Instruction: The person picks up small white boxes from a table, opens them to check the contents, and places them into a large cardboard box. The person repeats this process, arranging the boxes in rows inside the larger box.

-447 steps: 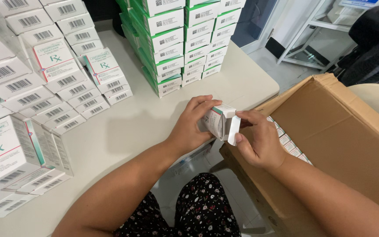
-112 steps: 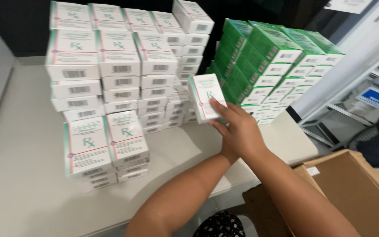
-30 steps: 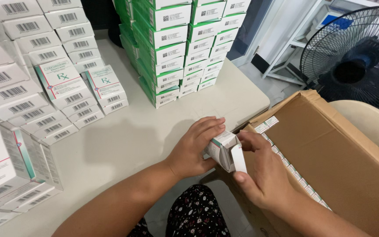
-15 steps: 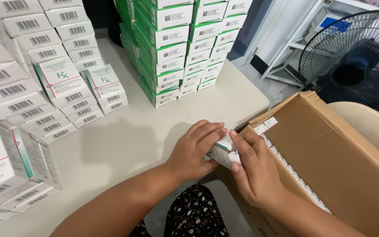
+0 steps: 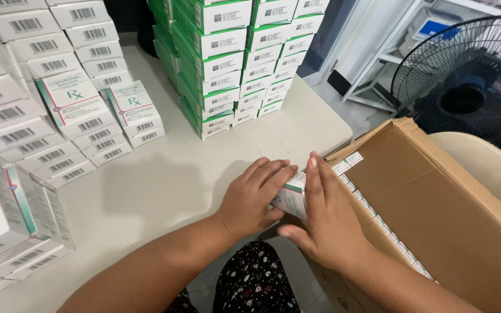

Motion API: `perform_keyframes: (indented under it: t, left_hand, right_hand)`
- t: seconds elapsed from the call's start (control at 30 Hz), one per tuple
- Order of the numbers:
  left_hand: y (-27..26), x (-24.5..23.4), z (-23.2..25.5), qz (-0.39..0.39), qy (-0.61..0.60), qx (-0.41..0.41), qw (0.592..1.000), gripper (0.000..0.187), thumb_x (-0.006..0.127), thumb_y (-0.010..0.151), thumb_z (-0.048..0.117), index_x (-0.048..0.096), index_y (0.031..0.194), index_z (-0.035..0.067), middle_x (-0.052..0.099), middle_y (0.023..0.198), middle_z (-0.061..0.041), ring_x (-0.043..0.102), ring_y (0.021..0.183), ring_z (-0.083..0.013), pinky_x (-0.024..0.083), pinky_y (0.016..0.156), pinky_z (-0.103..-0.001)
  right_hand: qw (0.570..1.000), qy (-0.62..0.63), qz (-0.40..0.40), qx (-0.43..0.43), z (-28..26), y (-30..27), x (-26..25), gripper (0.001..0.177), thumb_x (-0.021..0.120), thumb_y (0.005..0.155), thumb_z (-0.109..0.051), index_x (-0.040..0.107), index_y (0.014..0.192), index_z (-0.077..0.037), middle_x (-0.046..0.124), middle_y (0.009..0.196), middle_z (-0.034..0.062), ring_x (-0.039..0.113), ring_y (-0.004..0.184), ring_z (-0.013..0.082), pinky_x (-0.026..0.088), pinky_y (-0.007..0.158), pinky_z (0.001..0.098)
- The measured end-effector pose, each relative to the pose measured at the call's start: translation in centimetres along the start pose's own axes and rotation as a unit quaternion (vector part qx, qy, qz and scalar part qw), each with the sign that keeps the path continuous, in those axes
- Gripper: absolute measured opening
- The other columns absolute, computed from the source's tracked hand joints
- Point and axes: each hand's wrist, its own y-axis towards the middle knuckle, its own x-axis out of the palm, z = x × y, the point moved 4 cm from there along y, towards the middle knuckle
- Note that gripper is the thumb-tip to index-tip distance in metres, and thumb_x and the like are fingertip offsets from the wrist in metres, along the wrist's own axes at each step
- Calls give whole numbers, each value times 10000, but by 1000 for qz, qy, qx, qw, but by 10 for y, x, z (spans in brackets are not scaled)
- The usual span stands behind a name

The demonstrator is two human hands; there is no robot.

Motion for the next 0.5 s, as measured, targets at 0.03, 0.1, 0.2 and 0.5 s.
perform_keyframes:
  t: [0.03,0.1,0.2,0.5]
  left_hand:
    - [-1,1,-1,0,7,-6,1000,781,811,648,164,562,1385,96,607,1349,-114,590,1232,-383,507,1079,-468]
    - [-2,3,0,-1,19,-17,1000,779,815,643,194,580,1382,122,628,1316,-104,602,1216,-369,503,1090,-474]
    - [-7,11,-3,-42,-6,-90,995,782,864,774,356,524,1456,180,608,1386,-68,603,1289,-336,522,1072,-434]
    - [-7,14,5,-4,6,71,997,983,853,829,449,260,1574,206,232,1624,-254,326,1489,-491,373,1195,-609]
  right_hand:
    - [999,-38,-12,10,-1,3,1,1116,647,863,-580,100,1562,98,293,1528,424,397,1322,575,369,1071,588]
    - [995,-84,-36,26,-5,7,1,1162,689,817,-590,102,1538,107,310,1490,421,408,1292,572,372,1047,599]
    - [988,-67,-101,101,-2,13,-7,1029,676,853,-501,174,1561,52,454,1346,339,510,1208,502,444,1000,531]
    - [962,85,-59,252,79,26,-119,541,714,852,-218,584,1361,-88,743,1125,160,742,996,316,552,863,411]
